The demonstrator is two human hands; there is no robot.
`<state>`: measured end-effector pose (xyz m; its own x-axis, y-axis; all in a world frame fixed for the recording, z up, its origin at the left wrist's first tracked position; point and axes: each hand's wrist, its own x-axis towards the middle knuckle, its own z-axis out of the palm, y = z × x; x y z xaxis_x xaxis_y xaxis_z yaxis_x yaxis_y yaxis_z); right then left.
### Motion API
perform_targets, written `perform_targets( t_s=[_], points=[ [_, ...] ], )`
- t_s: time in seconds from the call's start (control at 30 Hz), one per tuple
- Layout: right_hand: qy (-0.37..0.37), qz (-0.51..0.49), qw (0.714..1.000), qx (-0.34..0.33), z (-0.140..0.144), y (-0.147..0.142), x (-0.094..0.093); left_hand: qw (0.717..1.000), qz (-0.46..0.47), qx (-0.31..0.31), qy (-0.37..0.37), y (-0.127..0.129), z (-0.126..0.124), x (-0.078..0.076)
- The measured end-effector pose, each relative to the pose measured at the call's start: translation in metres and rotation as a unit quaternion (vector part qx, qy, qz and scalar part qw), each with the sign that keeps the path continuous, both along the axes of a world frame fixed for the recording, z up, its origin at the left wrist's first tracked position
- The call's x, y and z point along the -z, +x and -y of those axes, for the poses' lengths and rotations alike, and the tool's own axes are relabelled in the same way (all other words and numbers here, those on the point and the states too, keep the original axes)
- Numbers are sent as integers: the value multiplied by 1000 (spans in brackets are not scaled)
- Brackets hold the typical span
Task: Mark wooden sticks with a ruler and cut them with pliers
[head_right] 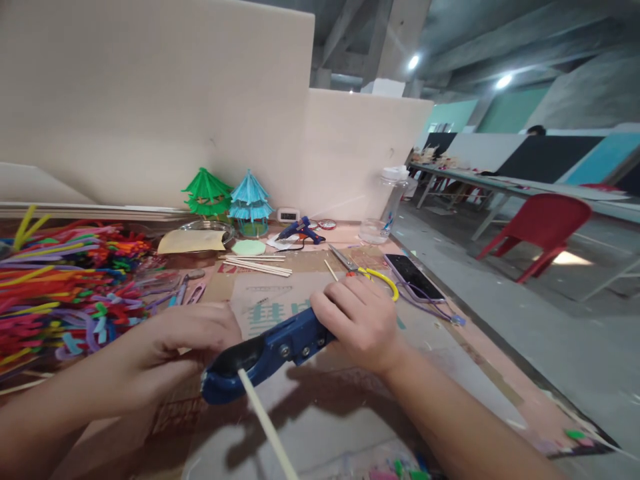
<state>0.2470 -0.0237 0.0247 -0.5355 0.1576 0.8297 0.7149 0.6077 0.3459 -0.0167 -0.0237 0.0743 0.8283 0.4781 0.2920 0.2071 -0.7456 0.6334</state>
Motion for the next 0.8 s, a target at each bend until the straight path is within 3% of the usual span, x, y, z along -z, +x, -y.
perform_targets(
  t_s=[0.23, 0.57, 0.7, 0.8],
  points=[
    [69, 38, 997, 8, 4, 1, -11, 1000, -14, 23, -4, 1, 3, 0],
    [74, 41, 996, -1, 5, 3, -14, 999, -27, 27, -16, 2, 5, 0],
    [22, 20, 999, -21, 3, 3, -7, 999, -16, 6, -43, 3, 10, 2],
    [-112, -50, 992, -38, 1, -7, 4, 987, 58, -67, -134, 1, 10, 12]
  ],
)
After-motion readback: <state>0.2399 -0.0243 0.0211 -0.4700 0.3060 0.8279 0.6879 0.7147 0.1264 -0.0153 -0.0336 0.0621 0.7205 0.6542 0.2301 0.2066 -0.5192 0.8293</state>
